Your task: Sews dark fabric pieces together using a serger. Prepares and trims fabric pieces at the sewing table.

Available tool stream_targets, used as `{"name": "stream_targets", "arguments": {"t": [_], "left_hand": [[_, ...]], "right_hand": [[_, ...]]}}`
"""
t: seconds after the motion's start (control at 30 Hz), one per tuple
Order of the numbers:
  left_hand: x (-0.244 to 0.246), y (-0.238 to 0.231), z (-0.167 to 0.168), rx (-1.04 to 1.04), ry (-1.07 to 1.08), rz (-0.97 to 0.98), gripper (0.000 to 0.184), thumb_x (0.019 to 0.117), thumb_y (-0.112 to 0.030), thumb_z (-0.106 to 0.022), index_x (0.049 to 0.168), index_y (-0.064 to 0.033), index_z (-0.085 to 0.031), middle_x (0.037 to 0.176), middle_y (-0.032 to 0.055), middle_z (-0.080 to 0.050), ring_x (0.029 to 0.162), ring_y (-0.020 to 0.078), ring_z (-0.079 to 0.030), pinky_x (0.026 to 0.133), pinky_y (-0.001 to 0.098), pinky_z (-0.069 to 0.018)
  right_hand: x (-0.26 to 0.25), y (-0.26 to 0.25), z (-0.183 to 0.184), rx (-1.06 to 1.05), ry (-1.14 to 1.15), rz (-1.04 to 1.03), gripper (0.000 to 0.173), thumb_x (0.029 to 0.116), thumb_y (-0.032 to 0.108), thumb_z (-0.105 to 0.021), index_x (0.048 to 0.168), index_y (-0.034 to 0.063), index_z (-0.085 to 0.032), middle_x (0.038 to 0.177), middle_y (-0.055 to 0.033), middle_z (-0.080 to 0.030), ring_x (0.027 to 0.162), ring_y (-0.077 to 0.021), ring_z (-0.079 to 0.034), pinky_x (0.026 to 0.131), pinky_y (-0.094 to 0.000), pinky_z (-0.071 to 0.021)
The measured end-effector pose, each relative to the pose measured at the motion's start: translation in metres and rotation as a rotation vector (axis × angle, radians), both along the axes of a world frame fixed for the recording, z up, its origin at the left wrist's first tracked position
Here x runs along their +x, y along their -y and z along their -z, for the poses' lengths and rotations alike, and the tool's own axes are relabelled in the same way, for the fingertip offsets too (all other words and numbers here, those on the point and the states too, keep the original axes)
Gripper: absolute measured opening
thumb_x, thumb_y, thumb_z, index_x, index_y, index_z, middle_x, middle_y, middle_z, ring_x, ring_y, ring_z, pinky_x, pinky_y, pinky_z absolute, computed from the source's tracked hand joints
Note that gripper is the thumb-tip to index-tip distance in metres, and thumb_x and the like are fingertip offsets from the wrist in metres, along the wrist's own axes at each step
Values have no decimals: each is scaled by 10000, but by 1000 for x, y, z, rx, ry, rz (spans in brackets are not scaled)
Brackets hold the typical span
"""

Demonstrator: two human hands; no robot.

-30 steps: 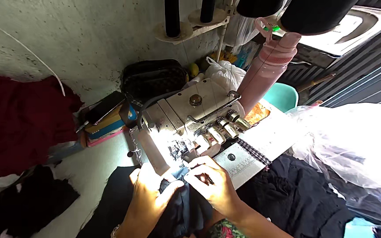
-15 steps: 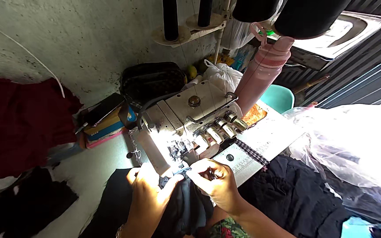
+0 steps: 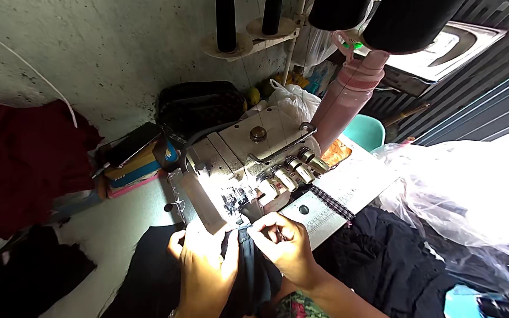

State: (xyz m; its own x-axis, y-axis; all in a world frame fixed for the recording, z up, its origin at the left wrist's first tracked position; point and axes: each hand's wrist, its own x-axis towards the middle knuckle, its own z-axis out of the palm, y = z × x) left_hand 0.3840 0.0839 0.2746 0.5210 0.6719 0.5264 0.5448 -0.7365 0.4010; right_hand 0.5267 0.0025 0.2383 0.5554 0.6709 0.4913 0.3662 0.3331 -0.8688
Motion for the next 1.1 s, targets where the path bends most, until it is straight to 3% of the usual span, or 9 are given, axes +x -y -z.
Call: {"name": "stream_targets", "arguments": {"t": [0.13, 0.33, 0.43, 0.6, 0.7, 0.8, 0.87, 1.0, 1.1], "left_hand": [[6, 7, 8, 15, 31, -71, 218, 895, -320, -594, 875, -195, -771, 928, 10, -750, 994, 185, -661, 930, 517, -326], [10, 1, 14, -107, -1, -144, 315, 892, -397, -561, 886, -137, -740, 984, 117, -698, 1090, 335, -604, 961, 616, -310], [10, -2, 12, -169, -52, -168, 440, 891, -443, -535, 996, -57, -719, 1115, 195, -675, 1187, 396, -571, 1008, 663, -285], [9, -10, 13, -266, -58, -183, 623, 889, -475, -542, 1202, 54, -638, 1225, 260, -628, 1281, 462, -494, 1072, 695, -223], [8, -19, 15, -327, -47, -180, 631, 889, -487, -555, 1220, 46, -621, 1291, 274, -596, 1331, 481, -447, 1102, 691, -215], [10, -21, 15, -370, -51, -199, 632, 881, -470, -564, 1237, 50, -602, 1313, 273, -589, 1337, 502, -418, 1089, 663, -262], [9, -21, 12, -414, -52, -214, 722, 864, -491, -589, 1303, 82, -564, 1380, 314, -530, 1367, 518, -390, 1108, 662, -256], [0, -23, 13, -404, -48, -165, 932, 741, -612, -655, 1334, 101, -562, 1426, 361, -474, 1372, 528, -371, 1113, 649, -257], [-1, -22, 16, -366, -51, -169, 935, 696, -622, -675, 1293, 91, -588, 1400, 355, -493, 1358, 509, -396, 1115, 628, -273]], "right_hand": [[0, -1, 4, -66, 283, 134, 71, 845, 128, -706, 879, 97, -760, 837, 18, -698, 705, 14, -592, 613, -122, -474], [2, -5, 6, -135, 196, 114, 119, 853, 152, -717, 919, 86, -790, 794, 36, -621, 663, 51, -524, 591, -83, -437], [3, -6, 3, -167, 140, 74, 144, 866, 164, -709, 966, 93, -785, 749, 56, -658, 618, 65, -516, 575, -90, -430], [6, -14, 0, -200, 10, 29, 158, 860, 184, -724, 985, 92, -697, 629, 103, -490, 534, 66, -410, 505, -97, -352], [7, -20, 1, -196, -13, 28, 134, 872, 185, -724, 960, 93, -685, 650, 90, -521, 544, 56, -425, 514, -103, -361], [6, -22, 2, -195, -16, 44, 122, 878, 181, -721, 947, 85, -693, 694, 69, -577, 565, 53, -445, 529, -108, -373], [5, -21, 4, -158, -7, 31, 111, 890, 163, -716, 957, 76, -701, 705, 64, -590, 575, 60, -450, 534, -100, -379], [9, -16, 5, -121, 55, 2, 123, 899, 144, -702, 989, 83, -759, 725, 57, -643, 600, 60, -502, 560, -100, -419], [9, -16, 8, -118, 106, 23, 114, 892, 146, -702, 962, 89, -773, 739, 41, -678, 608, 46, -535, 564, -118, -441]]}}
